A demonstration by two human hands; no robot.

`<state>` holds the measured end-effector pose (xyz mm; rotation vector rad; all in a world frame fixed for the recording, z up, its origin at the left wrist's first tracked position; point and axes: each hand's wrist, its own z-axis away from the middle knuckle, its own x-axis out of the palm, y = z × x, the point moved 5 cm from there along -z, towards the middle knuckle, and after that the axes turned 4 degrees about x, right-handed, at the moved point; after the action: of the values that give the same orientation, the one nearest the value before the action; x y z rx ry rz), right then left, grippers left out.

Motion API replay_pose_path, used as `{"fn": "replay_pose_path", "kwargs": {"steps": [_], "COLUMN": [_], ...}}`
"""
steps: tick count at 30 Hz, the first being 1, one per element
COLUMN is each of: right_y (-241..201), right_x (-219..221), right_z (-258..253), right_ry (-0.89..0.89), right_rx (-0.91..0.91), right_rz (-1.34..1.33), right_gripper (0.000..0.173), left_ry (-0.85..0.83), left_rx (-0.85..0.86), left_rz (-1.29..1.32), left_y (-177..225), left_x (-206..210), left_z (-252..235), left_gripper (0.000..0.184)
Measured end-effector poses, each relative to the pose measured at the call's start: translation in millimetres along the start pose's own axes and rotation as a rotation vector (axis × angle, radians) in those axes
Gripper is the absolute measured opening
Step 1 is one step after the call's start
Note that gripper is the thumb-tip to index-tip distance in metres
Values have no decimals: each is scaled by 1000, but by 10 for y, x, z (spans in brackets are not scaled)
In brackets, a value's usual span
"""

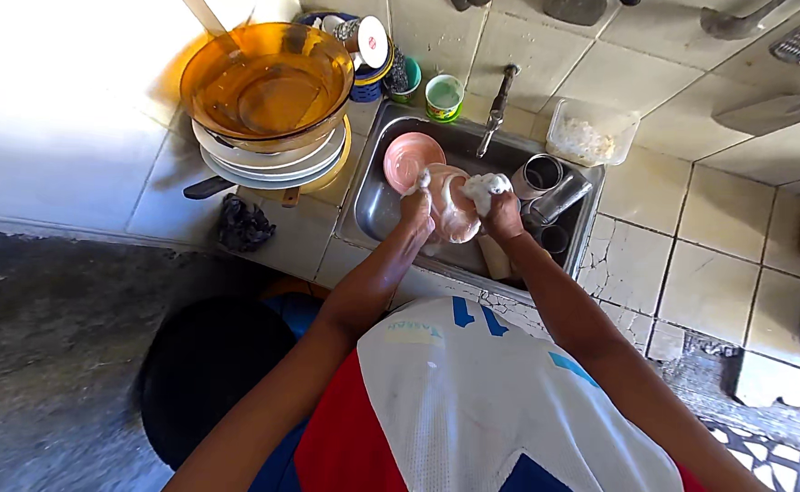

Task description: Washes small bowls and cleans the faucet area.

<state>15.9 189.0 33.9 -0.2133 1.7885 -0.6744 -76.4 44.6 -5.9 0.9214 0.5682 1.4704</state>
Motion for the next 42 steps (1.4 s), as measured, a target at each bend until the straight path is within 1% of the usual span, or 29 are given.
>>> {"fn": "replay_pose_path", "kwargs": {"steps": [2,4,6,8,9,10,11,12,13,15,16,19,20,21,22,23,24,25,26,27,28,29,30,33,36,37,39,40,42], "right_y": [-120,-322,-472,-549,-555,-532,-488,-422,-323,-8,145,372,337,173,-134,-510,-725,-827,-827,-664,-364,-107,85,482,885,1026,1180,1172,1045], "right_x": [-17,-12,72,202,200,166,126,91,77,192,303,637,700,639,414,75,-113,-136,-21,192,440,531,453,-126,-343,-331,-271,-270,-288], "right_z": [136,293,366,338,255,134,-13,-150,-246,-392,-392,-53,135,316,474,600,739,760,656,589,563,548,568,732,964,1022,1098,1069,874], "right_ry": [-30,-31,59,92,77,4,-116,-240,-287,-202,-177,-128,-167,-200,-209,-232,-245,-220,-169,-137,-118,-112,-121,-165,-160,-172,-254,-274,-253], "right_rx": [13,11,-127,-257,-232,-117,59,257,417,617,712,1076,1173,1194,1224,1318,1261,1214,1219,1185,1094,1043,958,762,695,721,815,834,781], "right_rz": [-20,-118,-188,-116,-43,14,28,-24,-145,-419,-564,-1094,-1270,-1365,-1370,-1320,-1306,-1326,-1344,-1339,-1313,-1172,-929,-194,240,311,361,361,328], "right_gripper": [34,39,35,28,31,39,47,50,50,38,37,46,53,58,57,54,50,46,40,34,32,31,33,39,41,44,51,52,51], "left_ry": [25,6,-23,-45,-17,-14,-51,-90,-116,-103,-84,-71,-78,-94,-112,-123,-133,-146,-154,-155,-151,-145,-140,-130,-198,-237,-374,-457,-612], "left_rx": [18,-32,-113,-157,-170,-118,-17,121,223,360,407,475,487,520,569,645,716,768,803,814,803,784,748,602,325,275,265,283,367], "left_rz": [67,154,186,154,91,30,-7,-42,-66,-89,-96,-137,-145,-166,-225,-315,-410,-494,-557,-595,-611,-611,-591,-397,-260,-284,-444,-555,-825], "left_y": [62,-35,-79,22,138,191,158,40,-42,-47,-22,30,23,4,-10,-7,-21,-50,-90,-135,-159,-154,-134,-142,-316,-356,-354,-353,-408], "left_x": [-46,-85,-12,119,183,215,209,166,129,105,93,85,85,97,115,144,174,196,207,198,178,154,116,-40,-143,-125,-2,99,307], "left_z": [-31,-53,92,380,507,541,479,359,301,273,288,366,391,407,422,448,467,472,435,373,313,256,203,-23,-280,-339,-335,-318,-310], "left_gripper": [43,40,34,26,24,23,25,27,29,29,27,28,29,28,28,27,26,27,28,29,31,32,34,32,32,32,31,32,34]}}
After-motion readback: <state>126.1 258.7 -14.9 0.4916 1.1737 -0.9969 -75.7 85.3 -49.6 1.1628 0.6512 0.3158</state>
